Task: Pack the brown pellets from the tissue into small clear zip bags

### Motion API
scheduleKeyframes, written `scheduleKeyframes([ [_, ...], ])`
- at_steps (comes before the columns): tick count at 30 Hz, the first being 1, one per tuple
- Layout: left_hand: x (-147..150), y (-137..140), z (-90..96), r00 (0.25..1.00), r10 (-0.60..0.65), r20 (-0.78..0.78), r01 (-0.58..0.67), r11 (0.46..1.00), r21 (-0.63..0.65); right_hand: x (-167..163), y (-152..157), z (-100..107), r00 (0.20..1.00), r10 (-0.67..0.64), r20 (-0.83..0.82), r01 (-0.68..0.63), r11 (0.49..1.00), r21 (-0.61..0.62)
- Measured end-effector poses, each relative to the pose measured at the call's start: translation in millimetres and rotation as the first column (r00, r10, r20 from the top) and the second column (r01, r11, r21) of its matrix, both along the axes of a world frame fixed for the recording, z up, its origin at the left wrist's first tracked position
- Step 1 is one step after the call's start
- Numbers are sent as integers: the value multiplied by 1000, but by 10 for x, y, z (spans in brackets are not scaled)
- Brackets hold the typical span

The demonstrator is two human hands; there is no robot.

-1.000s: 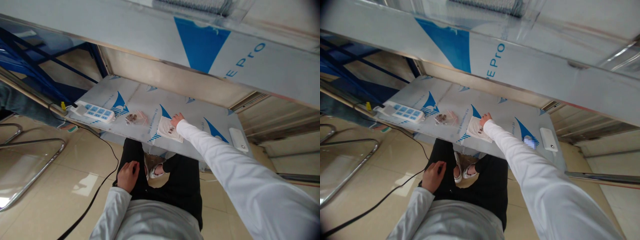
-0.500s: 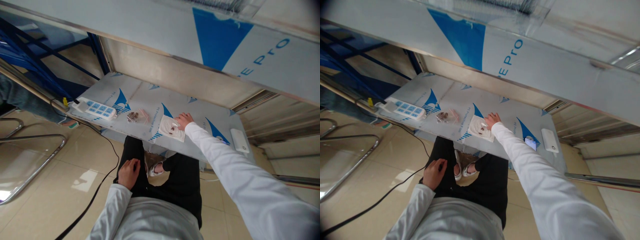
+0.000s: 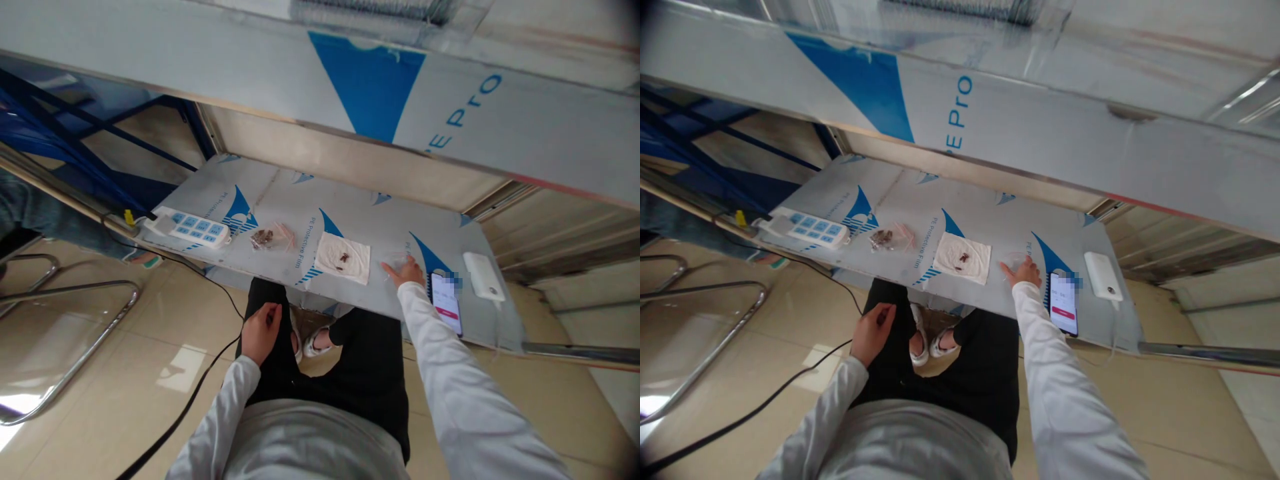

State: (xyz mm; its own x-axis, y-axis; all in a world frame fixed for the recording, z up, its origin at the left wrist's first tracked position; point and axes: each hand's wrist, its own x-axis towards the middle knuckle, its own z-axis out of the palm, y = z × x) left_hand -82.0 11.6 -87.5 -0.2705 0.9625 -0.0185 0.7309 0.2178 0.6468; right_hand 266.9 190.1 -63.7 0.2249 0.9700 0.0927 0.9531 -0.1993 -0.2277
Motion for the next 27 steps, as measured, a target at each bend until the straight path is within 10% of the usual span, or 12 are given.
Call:
scheduleKeyframes([
  [5, -76, 770, 189, 992, 123, -8, -121, 985, 121, -80, -315, -20, 943, -301, -142, 317, 943, 102],
  [13, -225, 1630, 292, 926, 159, -343, -102, 979, 179, -434, -1612, 13, 918, 75, -389, 108, 897, 428],
  [19, -338, 1727, 245, 919, 83, -385, -30, 990, 141, -647, -2366, 56, 863, 105, -495, 82, 936, 341],
  [27, -172, 1411, 544, 939, 255, -232, -139, 897, 420, -708, -2160, 185, 814, 207, -543, 4, 933, 361],
])
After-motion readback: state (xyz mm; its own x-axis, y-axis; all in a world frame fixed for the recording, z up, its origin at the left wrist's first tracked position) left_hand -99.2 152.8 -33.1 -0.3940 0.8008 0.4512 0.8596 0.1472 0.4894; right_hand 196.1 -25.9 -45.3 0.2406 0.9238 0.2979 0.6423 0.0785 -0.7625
